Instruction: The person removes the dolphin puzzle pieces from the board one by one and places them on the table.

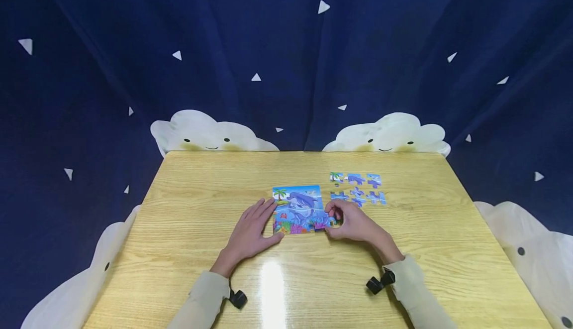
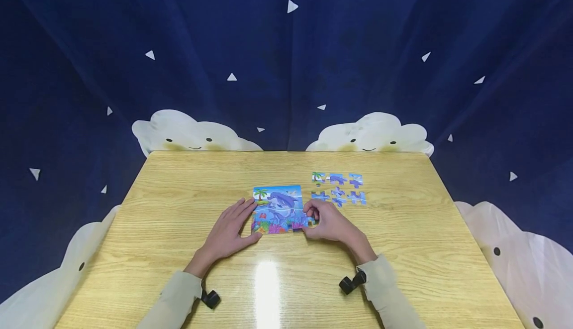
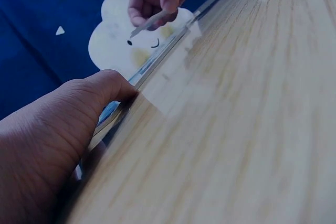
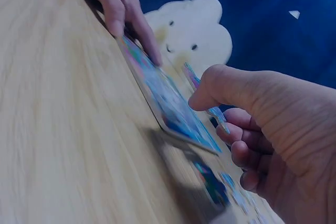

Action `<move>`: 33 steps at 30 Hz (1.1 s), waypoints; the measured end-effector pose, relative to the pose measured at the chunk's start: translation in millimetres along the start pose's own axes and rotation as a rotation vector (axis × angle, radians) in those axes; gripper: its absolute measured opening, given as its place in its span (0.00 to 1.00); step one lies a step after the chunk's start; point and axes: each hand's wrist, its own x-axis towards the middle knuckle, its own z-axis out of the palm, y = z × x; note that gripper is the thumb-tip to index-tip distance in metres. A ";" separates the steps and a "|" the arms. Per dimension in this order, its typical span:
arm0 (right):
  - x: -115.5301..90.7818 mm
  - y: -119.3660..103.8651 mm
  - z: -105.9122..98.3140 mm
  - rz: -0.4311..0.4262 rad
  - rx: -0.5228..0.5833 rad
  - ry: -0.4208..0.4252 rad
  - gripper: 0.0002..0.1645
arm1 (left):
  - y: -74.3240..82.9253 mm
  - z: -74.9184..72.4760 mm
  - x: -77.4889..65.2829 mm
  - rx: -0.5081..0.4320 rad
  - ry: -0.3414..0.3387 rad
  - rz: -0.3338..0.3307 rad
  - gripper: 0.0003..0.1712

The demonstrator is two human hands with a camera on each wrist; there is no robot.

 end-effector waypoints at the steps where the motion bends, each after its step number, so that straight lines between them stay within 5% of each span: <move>1: -3.2 2.4 -3.7 0.008 0.009 0.007 0.23 | 0.2 0.1 0.1 0.003 -0.004 -0.004 0.52; 15: -40.6 43.9 -49.5 0.142 -0.030 0.059 0.24 | 0.8 -0.3 0.1 0.000 -0.015 -0.007 0.53; 33: -52.4 61.6 -59.4 0.207 -0.121 0.058 0.24 | 1.3 -0.7 0.0 0.001 -0.006 0.000 0.52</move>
